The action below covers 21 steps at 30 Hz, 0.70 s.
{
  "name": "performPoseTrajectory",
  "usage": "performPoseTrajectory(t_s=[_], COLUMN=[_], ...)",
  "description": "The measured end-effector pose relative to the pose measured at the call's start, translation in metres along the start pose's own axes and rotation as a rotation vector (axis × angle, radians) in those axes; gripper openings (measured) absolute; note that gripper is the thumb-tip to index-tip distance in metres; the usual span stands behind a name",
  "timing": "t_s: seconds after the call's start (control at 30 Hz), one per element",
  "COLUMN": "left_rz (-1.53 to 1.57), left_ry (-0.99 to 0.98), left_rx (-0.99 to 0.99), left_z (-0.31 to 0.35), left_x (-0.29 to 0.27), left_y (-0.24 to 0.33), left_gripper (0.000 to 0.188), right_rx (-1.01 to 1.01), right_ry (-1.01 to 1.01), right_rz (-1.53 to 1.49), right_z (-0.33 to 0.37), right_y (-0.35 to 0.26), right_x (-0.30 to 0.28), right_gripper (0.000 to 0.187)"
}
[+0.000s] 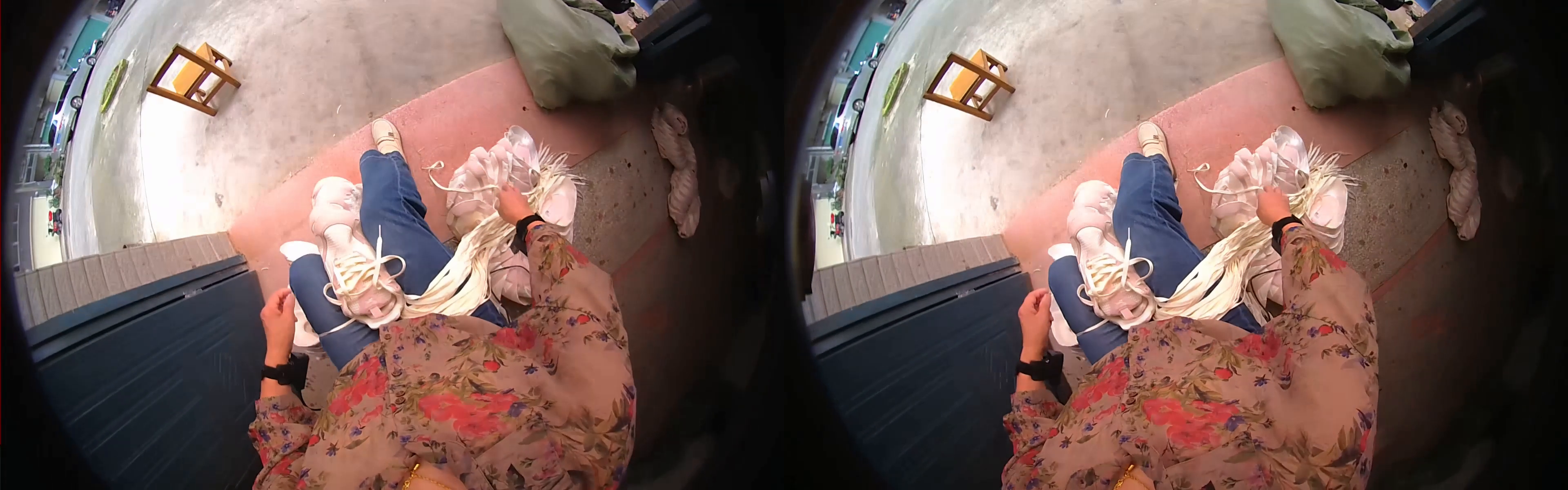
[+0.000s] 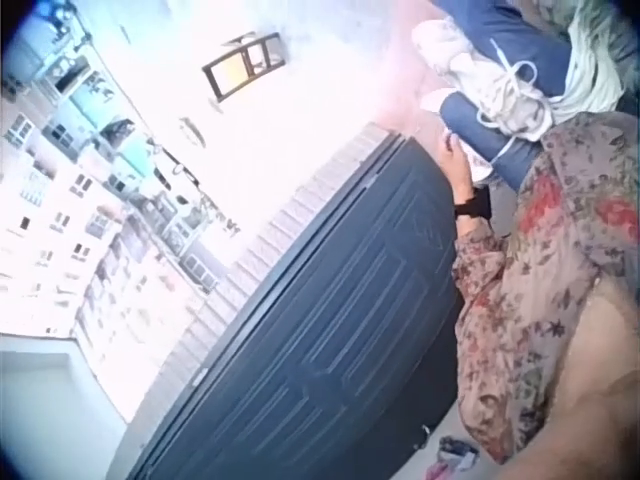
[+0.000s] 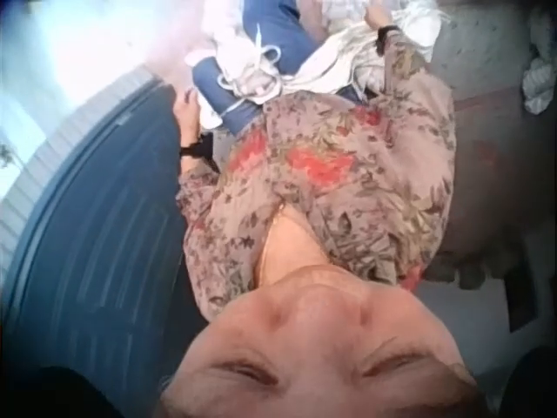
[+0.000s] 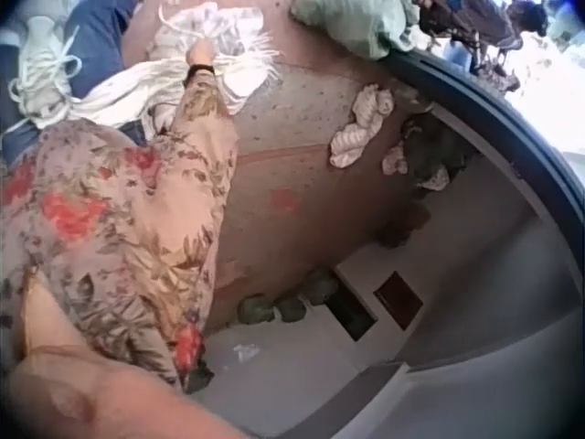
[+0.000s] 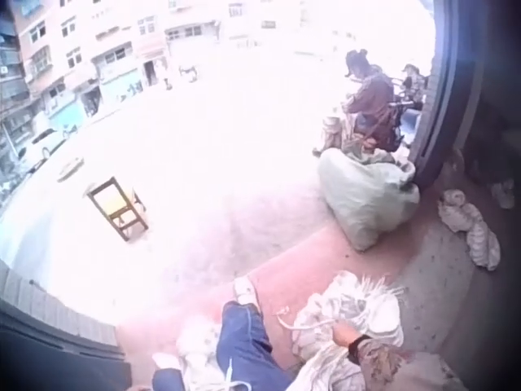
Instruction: Threading laces into white shoe uppers.
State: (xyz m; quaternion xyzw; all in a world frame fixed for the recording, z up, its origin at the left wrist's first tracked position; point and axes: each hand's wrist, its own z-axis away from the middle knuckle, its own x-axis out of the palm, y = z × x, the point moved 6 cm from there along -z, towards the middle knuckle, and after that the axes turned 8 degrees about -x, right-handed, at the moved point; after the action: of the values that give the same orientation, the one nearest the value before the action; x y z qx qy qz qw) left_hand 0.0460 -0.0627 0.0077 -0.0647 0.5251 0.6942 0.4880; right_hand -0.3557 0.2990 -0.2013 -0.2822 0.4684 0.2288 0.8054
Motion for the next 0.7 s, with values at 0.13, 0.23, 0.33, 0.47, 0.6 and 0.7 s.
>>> performPoseTrajectory(t_s=[0.13, 0.23, 0.33, 0.47, 0.6, 0.7], left_rz=[0.040, 0.055, -0.089, -0.135, -0.135, -0.105], left_ry=[-0.012, -0.022, -0.048, -0.041, -0.046, -0.071], left_rx=[-0.179, -0.282, -0.381, -0.316, -0.420, -0.494], left_z=[-0.007, -0.008, 0.001, 0.009, 0.027, 0.035], left_x=[-0.003, -0.006, -0.015, -0.027, -0.032, -0.034], left_y=[-0.041, -0.071, -0.096, -0.106, -0.134, -0.161], left_gripper=[0.017, 0.016, 0.020, 0.020, 0.020, 0.019], right_rx=[0.143, 0.106, 0.144, 0.209, 0.133, 0.155], right_ry=[-0.059, -0.061, -0.158, -0.251, -0.230, -0.208], right_rz=[0.145, 0.237, 0.169, 0.163, 0.287, 0.217], right_z=[-0.012, -0.026, -0.033, -0.035, -0.034, -0.033], right_y=[0.010, 0.002, 0.001, 0.006, 0.005, 0.007], right_x=[0.016, 0.027, 0.046, 0.062, 0.065, 0.066], right_gripper=[0.018, 0.022, 0.024, 0.029, 0.029, 0.029])
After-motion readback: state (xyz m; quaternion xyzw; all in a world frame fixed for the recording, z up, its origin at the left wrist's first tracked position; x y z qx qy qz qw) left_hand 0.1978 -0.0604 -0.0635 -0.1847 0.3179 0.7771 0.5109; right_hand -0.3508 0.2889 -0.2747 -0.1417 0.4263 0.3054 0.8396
